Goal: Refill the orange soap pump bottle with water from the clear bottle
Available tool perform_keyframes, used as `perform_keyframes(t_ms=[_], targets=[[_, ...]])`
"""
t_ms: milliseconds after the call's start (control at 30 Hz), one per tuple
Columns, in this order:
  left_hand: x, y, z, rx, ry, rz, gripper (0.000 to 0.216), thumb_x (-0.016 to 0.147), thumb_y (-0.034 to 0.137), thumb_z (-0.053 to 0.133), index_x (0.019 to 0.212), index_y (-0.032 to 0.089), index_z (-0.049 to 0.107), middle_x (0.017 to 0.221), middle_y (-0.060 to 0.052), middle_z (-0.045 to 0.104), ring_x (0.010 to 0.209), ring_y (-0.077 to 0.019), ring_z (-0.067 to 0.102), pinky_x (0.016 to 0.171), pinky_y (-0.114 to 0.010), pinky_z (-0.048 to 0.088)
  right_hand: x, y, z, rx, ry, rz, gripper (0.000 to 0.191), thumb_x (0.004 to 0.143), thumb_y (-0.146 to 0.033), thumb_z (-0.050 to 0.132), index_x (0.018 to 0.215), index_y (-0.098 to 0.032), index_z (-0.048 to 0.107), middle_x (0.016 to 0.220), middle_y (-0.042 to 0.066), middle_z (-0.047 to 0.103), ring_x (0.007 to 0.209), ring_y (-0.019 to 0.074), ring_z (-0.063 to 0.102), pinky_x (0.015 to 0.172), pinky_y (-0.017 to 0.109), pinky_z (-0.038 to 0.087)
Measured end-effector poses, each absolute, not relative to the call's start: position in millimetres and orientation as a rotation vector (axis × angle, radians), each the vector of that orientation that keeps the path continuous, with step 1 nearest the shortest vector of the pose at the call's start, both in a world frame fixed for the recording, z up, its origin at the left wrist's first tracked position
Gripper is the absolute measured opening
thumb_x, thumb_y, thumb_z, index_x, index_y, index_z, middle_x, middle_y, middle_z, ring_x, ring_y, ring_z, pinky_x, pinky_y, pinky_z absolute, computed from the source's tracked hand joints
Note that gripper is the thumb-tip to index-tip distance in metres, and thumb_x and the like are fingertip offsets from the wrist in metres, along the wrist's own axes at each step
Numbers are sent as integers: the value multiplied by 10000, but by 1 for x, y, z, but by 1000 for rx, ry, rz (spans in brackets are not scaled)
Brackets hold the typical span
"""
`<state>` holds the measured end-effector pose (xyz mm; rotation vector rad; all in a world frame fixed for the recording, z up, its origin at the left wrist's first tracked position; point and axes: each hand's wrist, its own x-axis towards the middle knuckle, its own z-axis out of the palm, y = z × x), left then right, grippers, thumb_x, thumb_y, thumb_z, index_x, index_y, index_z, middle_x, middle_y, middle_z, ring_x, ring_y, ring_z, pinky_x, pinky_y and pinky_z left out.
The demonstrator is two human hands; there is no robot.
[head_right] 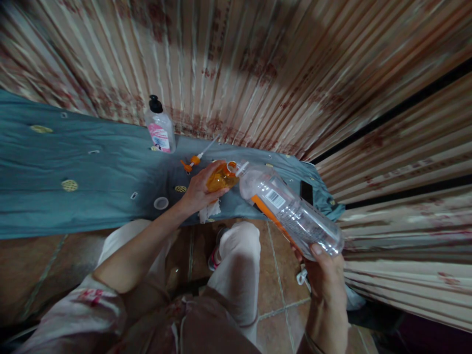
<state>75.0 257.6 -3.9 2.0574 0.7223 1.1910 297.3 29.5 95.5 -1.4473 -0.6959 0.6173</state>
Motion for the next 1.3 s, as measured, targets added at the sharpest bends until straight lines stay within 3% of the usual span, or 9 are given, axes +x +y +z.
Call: perform_keyframes(t_ms=[1300], targets=[[75, 258, -5, 2055, 718, 1192, 720, 880, 539, 687, 1478, 201, 469, 1491, -161, 592, 1350, -316, 598, 1143, -479, 457, 299, 31, 95, -1444, -691, 603, 375, 591, -385, 867, 889, -208, 727, 660, 28, 703, 496, 179, 602, 384, 254, 457]])
